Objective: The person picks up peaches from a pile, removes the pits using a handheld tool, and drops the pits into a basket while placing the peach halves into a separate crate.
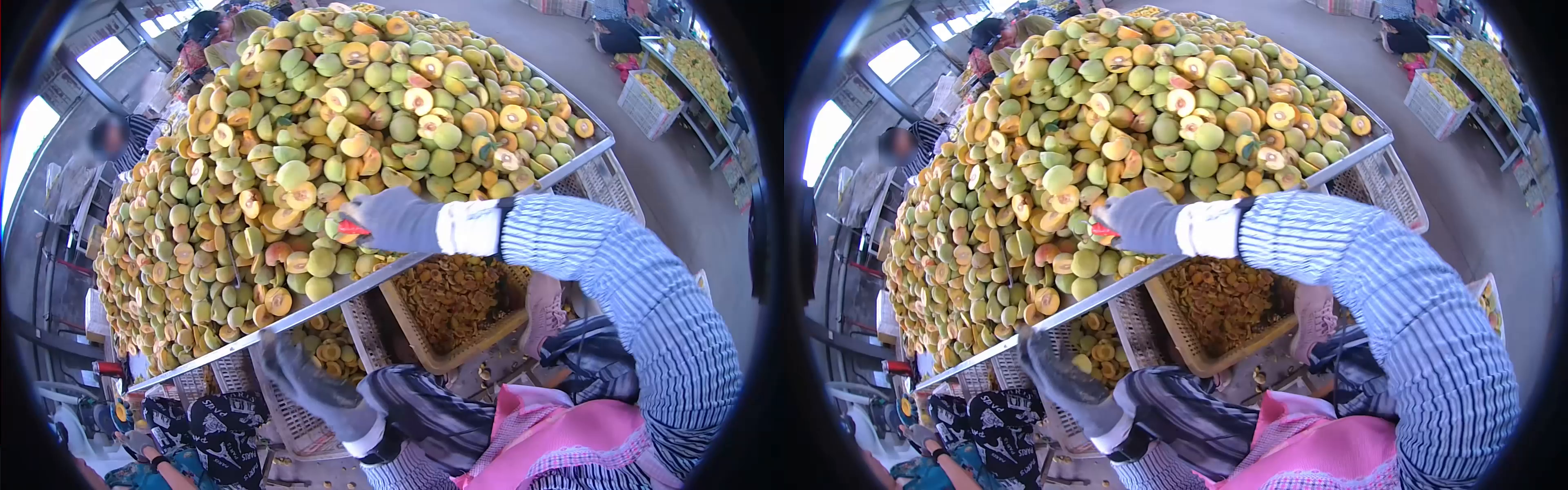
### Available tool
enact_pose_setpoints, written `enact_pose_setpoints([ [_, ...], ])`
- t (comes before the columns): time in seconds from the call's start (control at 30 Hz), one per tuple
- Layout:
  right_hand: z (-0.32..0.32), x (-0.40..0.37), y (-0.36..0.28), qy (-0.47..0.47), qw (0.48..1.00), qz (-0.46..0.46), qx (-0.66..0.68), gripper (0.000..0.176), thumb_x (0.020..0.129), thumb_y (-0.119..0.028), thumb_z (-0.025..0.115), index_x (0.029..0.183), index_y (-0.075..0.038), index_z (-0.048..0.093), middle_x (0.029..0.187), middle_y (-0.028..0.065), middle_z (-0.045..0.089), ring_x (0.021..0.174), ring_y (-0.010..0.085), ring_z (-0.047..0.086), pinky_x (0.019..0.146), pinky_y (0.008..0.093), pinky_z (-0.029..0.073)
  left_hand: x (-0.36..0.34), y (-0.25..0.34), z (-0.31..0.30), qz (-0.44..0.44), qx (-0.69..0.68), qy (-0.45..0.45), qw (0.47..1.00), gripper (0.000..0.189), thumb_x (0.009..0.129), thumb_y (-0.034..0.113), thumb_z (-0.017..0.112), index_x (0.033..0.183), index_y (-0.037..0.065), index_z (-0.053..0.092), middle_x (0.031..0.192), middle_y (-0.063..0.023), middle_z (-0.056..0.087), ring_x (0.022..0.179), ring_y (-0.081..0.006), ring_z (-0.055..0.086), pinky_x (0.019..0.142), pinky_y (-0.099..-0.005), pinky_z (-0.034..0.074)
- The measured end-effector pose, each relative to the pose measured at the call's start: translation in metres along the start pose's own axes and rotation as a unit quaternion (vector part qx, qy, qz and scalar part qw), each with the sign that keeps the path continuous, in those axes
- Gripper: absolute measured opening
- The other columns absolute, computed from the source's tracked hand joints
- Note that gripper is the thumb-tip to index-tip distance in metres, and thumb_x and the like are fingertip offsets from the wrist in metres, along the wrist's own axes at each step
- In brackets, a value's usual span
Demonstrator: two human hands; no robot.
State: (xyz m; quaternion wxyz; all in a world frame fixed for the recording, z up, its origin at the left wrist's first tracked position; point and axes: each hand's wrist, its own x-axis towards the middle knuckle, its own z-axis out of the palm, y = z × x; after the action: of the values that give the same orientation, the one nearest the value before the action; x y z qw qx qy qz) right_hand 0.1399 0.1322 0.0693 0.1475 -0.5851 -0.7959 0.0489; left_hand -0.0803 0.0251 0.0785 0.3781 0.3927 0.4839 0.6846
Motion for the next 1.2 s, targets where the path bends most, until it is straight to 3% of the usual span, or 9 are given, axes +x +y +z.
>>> enact_pose_setpoints([
  [0.3, 0.055, 0.036, 0.001, 0.068, 0.973, 0.072, 0.211, 0.054, 0.08, -0.042, 0.073, 0.115, -0.005, 0.057, 0.089, 0.0122, 0.067, 0.077, 0.0269, 0.067, 0.065, 0.0392, 0.052, 0.011, -0.074, 0.032, -0.133, -0.143, -0.1, 0.976, 0.04, 0.1, 0.025, 0.051, 0.134, 0.003, 0.046, 0.124, -0.0128, 0.057, 0.108, -0.0247, 0.061, 0.093, -0.0369, 0.05],
  [0.43, 0.012, -0.009, -0.034, -0.117, 0.771, 0.137, 0.611, 0.054, 0.084, -0.05, 0.071, 0.108, -0.003, 0.06, 0.074, 0.0045, 0.063, 0.066, 0.0088, 0.061, 0.048, 0.0276, 0.044, 0.029, -0.077, 0.038, -0.255, -0.301, -0.143, 0.908, 0.049, 0.101, 0.037, 0.046, 0.139, 0.005, 0.041, 0.124, -0.0115, 0.056, 0.104, -0.0256, 0.061, 0.078, -0.0345, 0.056],
  [0.5, 0.028, -0.019, -0.037, -0.178, 0.806, 0.14, 0.547, 0.058, 0.084, -0.052, 0.07, 0.112, -0.002, 0.059, 0.073, 0.0096, 0.065, 0.066, 0.0169, 0.064, 0.054, 0.034, 0.048, 0.029, -0.098, 0.039, -0.231, -0.222, -0.1, 0.942, 0.05, 0.102, 0.042, 0.042, 0.138, 0.007, 0.04, 0.125, -0.0099, 0.055, 0.102, -0.0244, 0.062, 0.078, -0.0349, 0.056],
  [0.57, 0.02, -0.037, -0.06, 0.06, 0.957, 0.075, 0.275, 0.059, 0.085, -0.054, 0.067, 0.11, -0.001, 0.058, 0.076, 0.0165, 0.065, 0.069, 0.0302, 0.066, 0.061, 0.041, 0.05, 0.028, -0.112, 0.03, -0.282, -0.365, -0.15, 0.874, 0.049, 0.1, 0.037, 0.051, 0.137, 0.005, 0.04, 0.125, -0.0109, 0.054, 0.103, -0.0263, 0.061, 0.081, -0.0379, 0.057],
  [0.7, 0.011, -0.068, -0.082, -0.038, 0.983, 0.039, 0.176, 0.053, 0.091, -0.053, 0.059, 0.104, -0.002, 0.056, 0.084, 0.0205, 0.066, 0.08, 0.0408, 0.065, 0.07, 0.0465, 0.05, 0.01, -0.101, 0.038, -0.083, -0.267, -0.027, 0.96, 0.045, 0.099, 0.041, 0.049, 0.121, 0.001, 0.052, 0.115, -0.0123, 0.06, 0.103, -0.0254, 0.063, 0.089, -0.0399, 0.054],
  [0.9, 0.014, -0.076, -0.09, -0.063, 0.978, 0.051, 0.195, 0.048, 0.094, -0.05, 0.055, 0.103, -0.002, 0.057, 0.089, 0.0219, 0.066, 0.084, 0.0408, 0.065, 0.072, 0.0479, 0.05, 0.008, -0.11, 0.021, 0.113, -0.087, -0.138, 0.98, 0.033, 0.094, 0.022, 0.061, 0.115, 0.0, 0.051, 0.106, -0.0122, 0.061, 0.098, -0.0225, 0.061, 0.091, -0.0364, 0.051],
  [1.0, 0.005, -0.079, -0.093, -0.104, 0.974, 0.052, 0.195, 0.051, 0.095, -0.052, 0.051, 0.102, -0.002, 0.058, 0.088, 0.0212, 0.066, 0.082, 0.0403, 0.065, 0.073, 0.0484, 0.05, 0.006, -0.108, 0.023, 0.078, -0.118, -0.13, 0.981, 0.032, 0.096, 0.032, 0.058, 0.11, 0.003, 0.052, 0.098, -0.0096, 0.062, 0.09, -0.0213, 0.062, 0.085, -0.0354, 0.053],
  [1.07, 0.003, -0.08, -0.094, -0.129, 0.973, 0.053, 0.182, 0.051, 0.096, -0.052, 0.05, 0.101, -0.002, 0.058, 0.088, 0.0213, 0.066, 0.081, 0.0405, 0.065, 0.073, 0.049, 0.05, 0.013, -0.104, 0.022, -0.24, -0.423, -0.1, 0.868, 0.037, 0.098, 0.043, 0.051, 0.107, 0.007, 0.052, 0.093, -0.0075, 0.061, 0.086, -0.0213, 0.062, 0.078, -0.0356, 0.054],
  [1.2, 0.02, -0.086, -0.087, -0.148, 0.955, 0.04, 0.254, 0.053, 0.096, -0.054, 0.048, 0.096, -0.002, 0.059, 0.08, 0.0202, 0.066, 0.073, 0.0384, 0.064, 0.068, 0.0475, 0.05, 0.01, -0.104, 0.019, -0.272, -0.374, -0.053, 0.885, 0.042, 0.099, 0.05, 0.044, 0.106, 0.009, 0.053, 0.092, -0.0065, 0.061, 0.083, -0.0228, 0.062, 0.074, -0.0381, 0.055],
])
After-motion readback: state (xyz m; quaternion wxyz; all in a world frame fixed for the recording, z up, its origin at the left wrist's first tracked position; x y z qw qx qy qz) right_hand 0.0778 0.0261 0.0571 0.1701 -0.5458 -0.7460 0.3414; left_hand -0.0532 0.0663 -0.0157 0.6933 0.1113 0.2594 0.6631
